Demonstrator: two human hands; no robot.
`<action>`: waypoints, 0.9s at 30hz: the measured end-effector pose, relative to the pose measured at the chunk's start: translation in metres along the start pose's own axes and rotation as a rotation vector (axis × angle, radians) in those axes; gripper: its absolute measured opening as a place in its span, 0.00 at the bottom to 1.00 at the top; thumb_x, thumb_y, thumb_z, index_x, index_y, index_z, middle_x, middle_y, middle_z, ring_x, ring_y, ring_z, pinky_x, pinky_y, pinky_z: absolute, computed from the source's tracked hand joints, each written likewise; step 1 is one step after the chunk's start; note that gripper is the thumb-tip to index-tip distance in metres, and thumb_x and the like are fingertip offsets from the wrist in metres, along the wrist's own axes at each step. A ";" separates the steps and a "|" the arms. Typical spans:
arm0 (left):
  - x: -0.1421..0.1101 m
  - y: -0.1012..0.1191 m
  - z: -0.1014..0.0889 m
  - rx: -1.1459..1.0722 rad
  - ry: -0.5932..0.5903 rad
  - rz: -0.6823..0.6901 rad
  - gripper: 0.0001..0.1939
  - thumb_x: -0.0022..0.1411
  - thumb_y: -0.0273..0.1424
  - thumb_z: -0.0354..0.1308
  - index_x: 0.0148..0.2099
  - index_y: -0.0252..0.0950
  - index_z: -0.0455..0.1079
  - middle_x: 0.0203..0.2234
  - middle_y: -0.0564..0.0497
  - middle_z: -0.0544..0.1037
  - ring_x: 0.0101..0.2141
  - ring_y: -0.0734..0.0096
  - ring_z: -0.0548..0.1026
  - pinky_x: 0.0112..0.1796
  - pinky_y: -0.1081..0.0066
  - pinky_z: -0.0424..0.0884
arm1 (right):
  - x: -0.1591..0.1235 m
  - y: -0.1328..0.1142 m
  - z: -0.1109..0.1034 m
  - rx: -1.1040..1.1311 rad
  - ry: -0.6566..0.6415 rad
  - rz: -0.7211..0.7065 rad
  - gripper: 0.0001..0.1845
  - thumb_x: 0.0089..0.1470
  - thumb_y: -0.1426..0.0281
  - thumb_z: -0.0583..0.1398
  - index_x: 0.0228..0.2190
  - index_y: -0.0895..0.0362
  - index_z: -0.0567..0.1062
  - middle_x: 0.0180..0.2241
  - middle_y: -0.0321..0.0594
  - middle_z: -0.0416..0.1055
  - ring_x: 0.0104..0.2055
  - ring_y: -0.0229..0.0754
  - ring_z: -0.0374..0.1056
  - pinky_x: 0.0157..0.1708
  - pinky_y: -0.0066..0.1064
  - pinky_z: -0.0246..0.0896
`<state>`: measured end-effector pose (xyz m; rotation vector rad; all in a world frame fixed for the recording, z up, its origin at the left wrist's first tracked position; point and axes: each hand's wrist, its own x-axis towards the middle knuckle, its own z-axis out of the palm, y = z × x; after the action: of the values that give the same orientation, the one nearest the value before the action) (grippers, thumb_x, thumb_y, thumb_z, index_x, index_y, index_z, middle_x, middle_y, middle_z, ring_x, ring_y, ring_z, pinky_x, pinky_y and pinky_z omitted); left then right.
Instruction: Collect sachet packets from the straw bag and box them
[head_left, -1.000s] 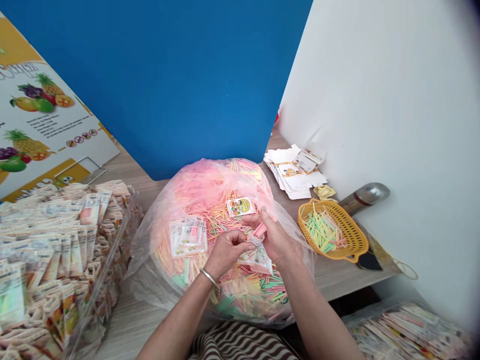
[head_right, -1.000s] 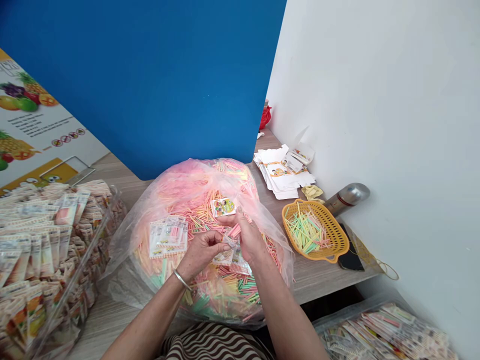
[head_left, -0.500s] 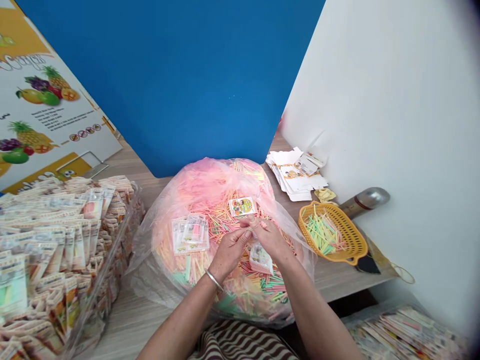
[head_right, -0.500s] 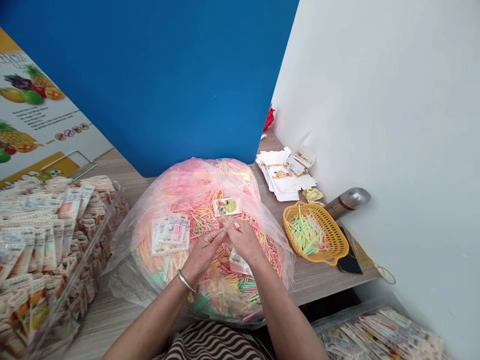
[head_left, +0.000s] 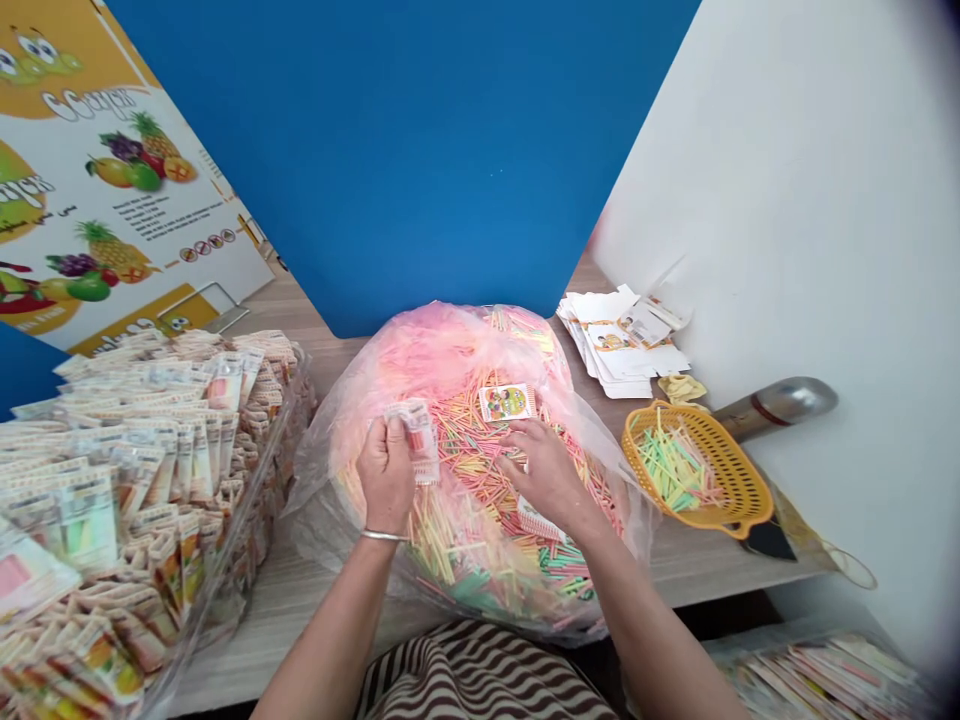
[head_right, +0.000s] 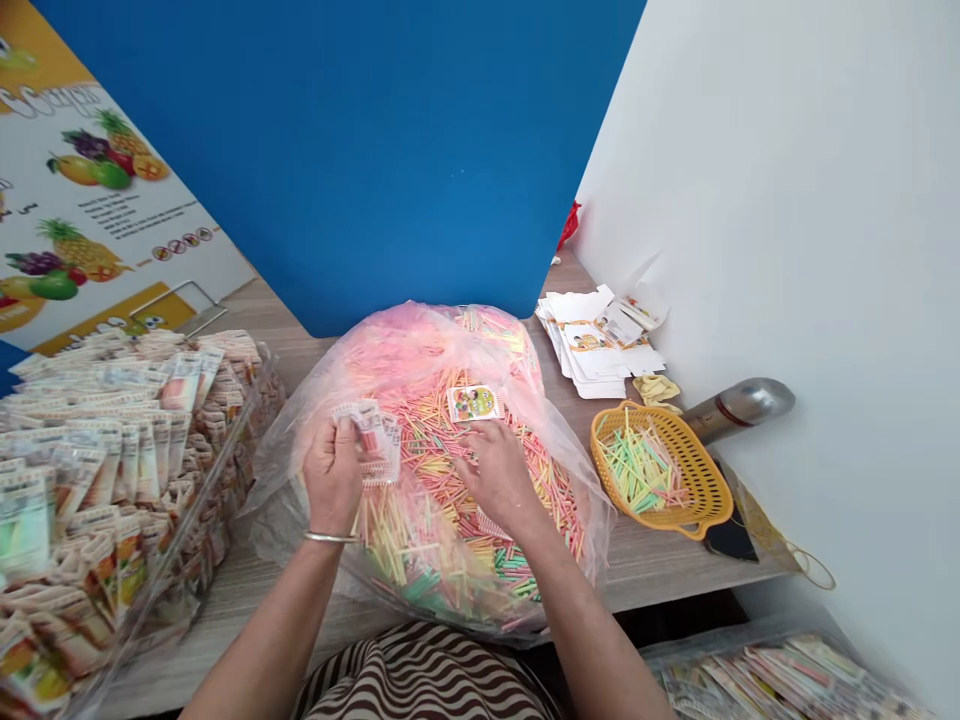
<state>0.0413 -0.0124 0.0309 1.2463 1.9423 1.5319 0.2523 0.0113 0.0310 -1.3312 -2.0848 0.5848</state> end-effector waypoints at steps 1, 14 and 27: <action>0.006 -0.009 -0.005 0.075 0.042 0.019 0.16 0.68 0.39 0.46 0.29 0.37 0.61 0.22 0.56 0.65 0.26 0.73 0.63 0.29 0.74 0.58 | 0.000 0.003 0.011 -0.096 -0.057 0.010 0.07 0.54 0.70 0.62 0.35 0.57 0.79 0.54 0.52 0.69 0.60 0.60 0.58 0.59 0.56 0.51; 0.021 -0.058 0.002 0.430 0.021 0.140 0.19 0.67 0.35 0.43 0.46 0.33 0.73 0.51 0.43 0.75 0.57 0.55 0.65 0.60 0.54 0.57 | 0.027 0.014 0.080 -0.638 -0.209 0.149 0.23 0.61 0.76 0.48 0.54 0.66 0.71 0.68 0.55 0.46 0.70 0.67 0.32 0.61 0.67 0.21; -0.003 0.006 0.003 0.226 -0.083 0.254 0.17 0.67 0.37 0.50 0.51 0.35 0.74 0.49 0.44 0.77 0.52 0.59 0.70 0.57 0.58 0.61 | 0.019 0.000 0.028 0.154 -0.096 0.226 0.15 0.64 0.66 0.46 0.36 0.57 0.70 0.33 0.46 0.71 0.39 0.50 0.68 0.46 0.43 0.61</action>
<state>0.0478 -0.0132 0.0351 1.6801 2.0085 1.3738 0.2275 0.0272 0.0151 -1.4840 -1.9311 0.9033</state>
